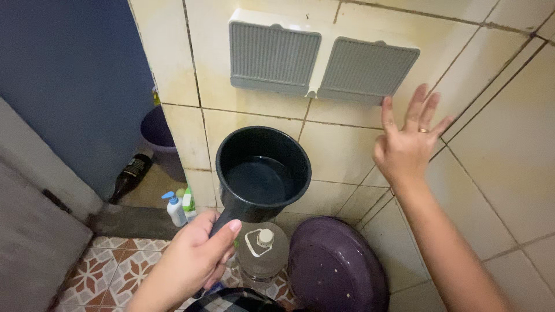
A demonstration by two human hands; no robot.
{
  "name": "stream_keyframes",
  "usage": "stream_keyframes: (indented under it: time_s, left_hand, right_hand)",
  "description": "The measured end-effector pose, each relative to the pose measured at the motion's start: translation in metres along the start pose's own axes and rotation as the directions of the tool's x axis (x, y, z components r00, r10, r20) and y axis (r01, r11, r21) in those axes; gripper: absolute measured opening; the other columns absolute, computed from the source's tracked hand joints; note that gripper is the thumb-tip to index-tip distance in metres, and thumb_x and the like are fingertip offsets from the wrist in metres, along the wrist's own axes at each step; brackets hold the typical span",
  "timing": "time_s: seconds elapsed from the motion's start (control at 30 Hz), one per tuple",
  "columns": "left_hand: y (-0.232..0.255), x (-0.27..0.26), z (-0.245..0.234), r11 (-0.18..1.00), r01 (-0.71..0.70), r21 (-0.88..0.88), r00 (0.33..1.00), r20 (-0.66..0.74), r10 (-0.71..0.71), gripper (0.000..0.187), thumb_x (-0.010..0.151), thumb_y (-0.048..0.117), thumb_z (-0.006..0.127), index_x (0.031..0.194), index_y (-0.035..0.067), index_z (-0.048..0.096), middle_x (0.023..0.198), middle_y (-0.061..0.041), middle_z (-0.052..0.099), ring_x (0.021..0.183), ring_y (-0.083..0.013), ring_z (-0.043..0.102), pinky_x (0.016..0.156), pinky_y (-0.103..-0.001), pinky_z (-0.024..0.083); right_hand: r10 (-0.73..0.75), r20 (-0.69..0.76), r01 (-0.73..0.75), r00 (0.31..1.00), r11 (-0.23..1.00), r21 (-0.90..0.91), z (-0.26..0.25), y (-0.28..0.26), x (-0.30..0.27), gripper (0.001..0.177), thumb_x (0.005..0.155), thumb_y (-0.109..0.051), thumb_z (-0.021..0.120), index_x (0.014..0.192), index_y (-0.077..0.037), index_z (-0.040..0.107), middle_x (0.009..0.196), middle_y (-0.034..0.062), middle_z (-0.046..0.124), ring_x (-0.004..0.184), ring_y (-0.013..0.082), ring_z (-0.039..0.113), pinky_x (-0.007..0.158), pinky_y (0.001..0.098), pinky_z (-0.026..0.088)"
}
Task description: The person scrubs wall mounts with a brush and water, attaches an organizer caddy to the wall, and places various bottles and toiletries into the caddy by hand.
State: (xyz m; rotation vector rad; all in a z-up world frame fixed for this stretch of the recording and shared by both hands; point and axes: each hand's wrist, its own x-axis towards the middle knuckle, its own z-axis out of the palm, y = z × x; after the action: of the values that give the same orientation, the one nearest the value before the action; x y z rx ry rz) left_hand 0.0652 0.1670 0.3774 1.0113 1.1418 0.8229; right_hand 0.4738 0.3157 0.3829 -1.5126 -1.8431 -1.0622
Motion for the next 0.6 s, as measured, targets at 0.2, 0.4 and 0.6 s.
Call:
stream_keyframes:
  time_s: [0.2, 0.4, 0.6]
  left_hand:
    - [0.003, -0.001, 0.005, 1.0, -0.011, 0.011, 1.0, -0.006, 0.011, 0.036, 0.096, 0.034, 0.065, 0.09, -0.001, 0.054, 0.056, -0.005, 0.051, 0.032, -0.0121, 0.039, 0.032, -0.029, 0.034]
    - [0.005, -0.002, 0.006, 0.997, -0.076, -0.01, 0.996, 0.053, 0.076, 0.036, 0.097, 0.032, 0.061, 0.091, -0.002, 0.052, 0.056, -0.005, 0.05, 0.033, -0.0109, 0.04, 0.033, -0.028, 0.034]
    - [0.013, -0.008, 0.012, 0.999, -0.023, -0.046, 1.0, 0.011, 0.023, 0.033, 0.096, 0.034, 0.064, 0.094, 0.002, 0.056, 0.057, -0.003, 0.051, 0.034, -0.0112, 0.039, 0.033, -0.029, 0.032]
  right_hand:
    - [-0.115, 0.009, 0.113, 0.993, 0.99, 0.086, -0.004, -0.036, 0.025, 0.075, 0.088, -0.009, 0.066, 0.16, -0.026, 0.055, 0.175, 0.0223, 0.012, 0.162, 0.0426, 0.005, 0.122, 0.0714, -0.004]
    - [-0.393, -0.002, 0.391, 0.92, 0.915, -0.103, 0.01, -0.061, 0.044, 0.073, 0.095, 0.001, 0.059, 0.166, 0.005, 0.044, 0.175, 0.0225, 0.025, 0.16, 0.0338, 0.017, 0.124, 0.0661, 0.002]
    - [-0.421, -0.175, 0.456, 0.89, 0.826, 0.33, -0.013, -0.078, 0.069, 0.08, 0.085, 0.009, 0.056, 0.161, 0.001, 0.033, 0.171, 0.0203, 0.022, 0.159, 0.0354, 0.027, 0.13, 0.059, 0.024]
